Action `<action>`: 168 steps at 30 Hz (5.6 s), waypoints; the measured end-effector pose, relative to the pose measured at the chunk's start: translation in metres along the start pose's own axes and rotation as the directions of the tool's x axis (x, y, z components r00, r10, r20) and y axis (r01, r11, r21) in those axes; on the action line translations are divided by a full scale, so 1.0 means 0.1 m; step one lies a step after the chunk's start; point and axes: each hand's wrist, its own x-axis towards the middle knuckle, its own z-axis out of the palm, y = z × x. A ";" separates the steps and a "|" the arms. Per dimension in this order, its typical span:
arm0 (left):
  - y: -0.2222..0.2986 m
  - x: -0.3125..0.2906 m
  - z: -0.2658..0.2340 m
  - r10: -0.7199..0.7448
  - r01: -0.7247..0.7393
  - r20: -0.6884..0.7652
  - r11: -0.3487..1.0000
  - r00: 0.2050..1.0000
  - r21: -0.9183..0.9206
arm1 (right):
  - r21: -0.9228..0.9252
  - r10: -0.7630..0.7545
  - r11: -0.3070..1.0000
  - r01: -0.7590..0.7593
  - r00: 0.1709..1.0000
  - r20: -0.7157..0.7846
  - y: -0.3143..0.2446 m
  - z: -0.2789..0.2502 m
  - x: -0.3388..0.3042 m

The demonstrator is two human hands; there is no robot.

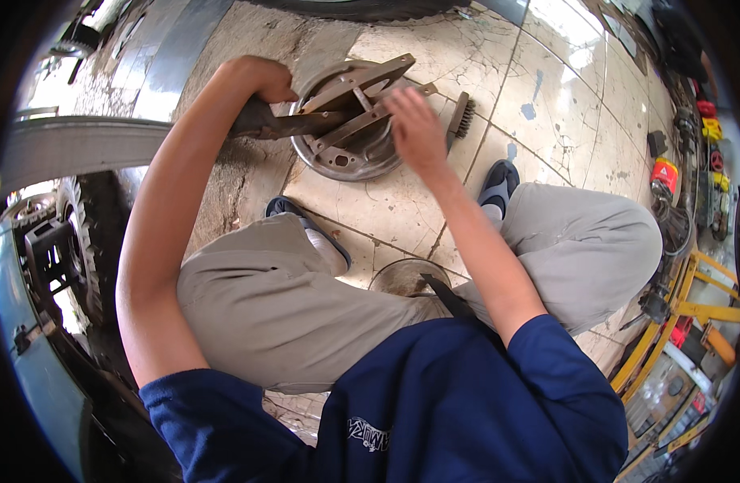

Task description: The person sits on the floor and scrubs a brake assembly with a wire brush, repeatedly rotating the part to clean different surfaces. The person also picks up and repositions small metal components during the cleaning process.

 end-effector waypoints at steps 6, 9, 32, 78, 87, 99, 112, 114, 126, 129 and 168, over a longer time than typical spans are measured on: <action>0.08 0.01 -0.04 -0.001 0.003 -0.052 1.000 0.999 0.029 | -0.011 0.210 0.977 -0.215 0.965 -0.156 0.42 0.00 0.03; 0.04 0.01 0.02 -0.007 0.008 -0.089 1.000 0.996 0.011 | -0.098 0.074 0.992 -0.084 0.992 -0.100 0.14 0.11 0.01; 0.15 -0.16 -0.07 -0.068 0.067 -0.054 0.998 0.996 -0.013 | -0.042 0.033 0.998 -0.036 0.997 -0.068 -0.08 0.15 -0.02; 0.01 -0.05 0.02 0.002 -0.004 -0.070 0.999 0.998 -0.040 | -0.035 0.292 0.953 -0.300 0.945 -0.150 0.27 0.06 0.02; 0.06 -0.05 -0.05 -0.057 0.059 0.038 0.997 0.998 -0.050 | 0.096 -0.023 0.995 0.013 0.995 0.099 -0.74 0.20 -0.23; 0.00 0.05 0.02 -0.022 0.022 0.014 1.000 1.000 -0.014 | -0.069 0.004 0.998 -0.005 1.000 -0.010 0.03 0.14 -0.02; 0.05 0.03 0.01 -0.042 0.042 0.026 0.999 0.999 -0.025 | 0.034 -0.053 0.998 0.051 0.996 0.066 -0.57 0.28 -0.26; 0.09 -0.01 -0.02 -0.044 0.044 -0.001 0.998 0.999 -0.033 | 0.140 -0.075 0.988 0.062 0.993 0.092 -0.77 0.23 -0.33; -0.03 0.09 0.07 -0.030 0.024 -0.081 0.997 0.996 -0.074 | 0.043 0.141 0.990 -0.138 0.987 -0.083 -0.01 0.01 0.01; -0.03 0.21 0.07 -0.043 0.041 -0.030 0.997 0.999 -0.069 | -0.080 0.201 0.974 -0.211 0.972 -0.120 0.26 -0.01 0.05; -0.13 -0.10 -0.03 -0.179 0.171 -0.035 0.969 0.983 -0.177 | 0.215 -0.035 0.976 0.023 0.998 0.054 -0.49 0.02 -0.19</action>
